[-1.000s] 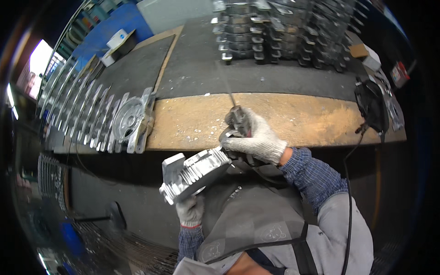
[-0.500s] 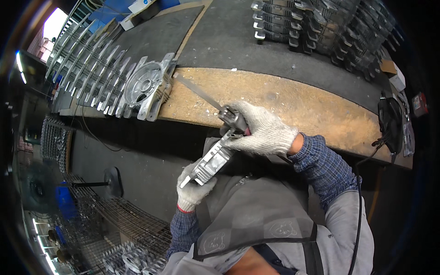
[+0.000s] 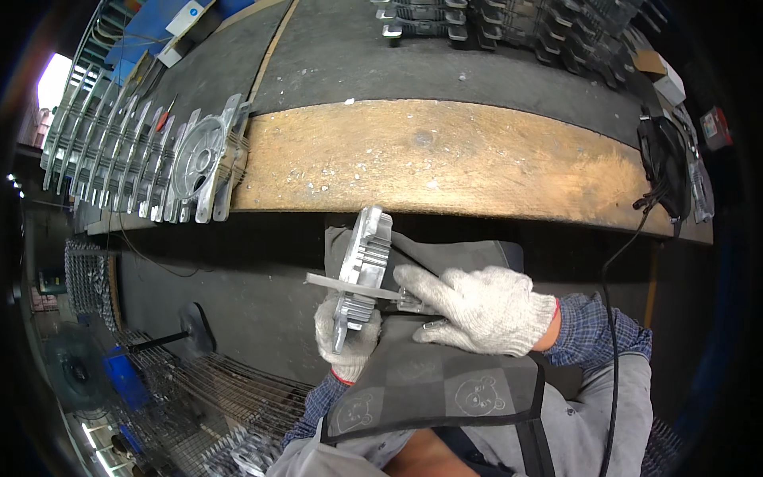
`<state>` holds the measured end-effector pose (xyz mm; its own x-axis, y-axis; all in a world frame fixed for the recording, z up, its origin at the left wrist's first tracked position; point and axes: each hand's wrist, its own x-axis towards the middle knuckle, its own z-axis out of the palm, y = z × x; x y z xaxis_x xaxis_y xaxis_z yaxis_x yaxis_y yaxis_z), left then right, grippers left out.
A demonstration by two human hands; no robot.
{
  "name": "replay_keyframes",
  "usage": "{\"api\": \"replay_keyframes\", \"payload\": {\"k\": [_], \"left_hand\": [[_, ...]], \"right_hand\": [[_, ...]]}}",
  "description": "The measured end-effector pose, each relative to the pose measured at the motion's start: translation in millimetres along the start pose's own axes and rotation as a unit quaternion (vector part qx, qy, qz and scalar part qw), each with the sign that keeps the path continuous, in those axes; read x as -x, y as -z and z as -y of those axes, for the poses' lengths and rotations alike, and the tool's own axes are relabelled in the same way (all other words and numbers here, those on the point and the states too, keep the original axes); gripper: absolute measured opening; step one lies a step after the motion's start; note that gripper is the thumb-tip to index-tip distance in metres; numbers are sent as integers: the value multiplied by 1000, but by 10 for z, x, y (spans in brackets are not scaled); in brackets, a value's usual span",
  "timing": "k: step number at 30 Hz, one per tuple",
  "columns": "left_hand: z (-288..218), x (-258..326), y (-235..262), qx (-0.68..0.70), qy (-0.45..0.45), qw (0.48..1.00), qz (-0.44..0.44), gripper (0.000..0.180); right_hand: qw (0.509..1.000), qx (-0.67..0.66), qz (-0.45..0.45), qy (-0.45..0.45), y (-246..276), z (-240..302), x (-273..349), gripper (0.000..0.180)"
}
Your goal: The person smooths the edges and internal surfaces of cast metal components at a workbench using a handheld rotary grinding tool.
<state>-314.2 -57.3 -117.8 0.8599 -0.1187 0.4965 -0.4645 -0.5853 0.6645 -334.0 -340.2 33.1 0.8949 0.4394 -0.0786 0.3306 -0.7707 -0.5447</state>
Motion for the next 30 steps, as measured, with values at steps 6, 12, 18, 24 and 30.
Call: {"api": "replay_keyframes", "payload": {"k": [6,12,18,24,30], "left_hand": [[78,223,58,25,48,996,64,74],[-1,117,3,-32,16,999,-2,67],[-61,83,18,-15,-6,1000,-10,68],[-31,116,55,42,19,998,51,72],[-137,32,-47,42,-10,999,-20,53]], "right_hand": [[999,11,42,-15,-124,57,51,78],[994,15,108,5,-175,42,16,81],[912,-316,258,-37,-114,-148,-110,83],[901,-335,271,-48,-91,-83,-49,81],[871,-448,203,7,-366,-173,-62,76]]}}
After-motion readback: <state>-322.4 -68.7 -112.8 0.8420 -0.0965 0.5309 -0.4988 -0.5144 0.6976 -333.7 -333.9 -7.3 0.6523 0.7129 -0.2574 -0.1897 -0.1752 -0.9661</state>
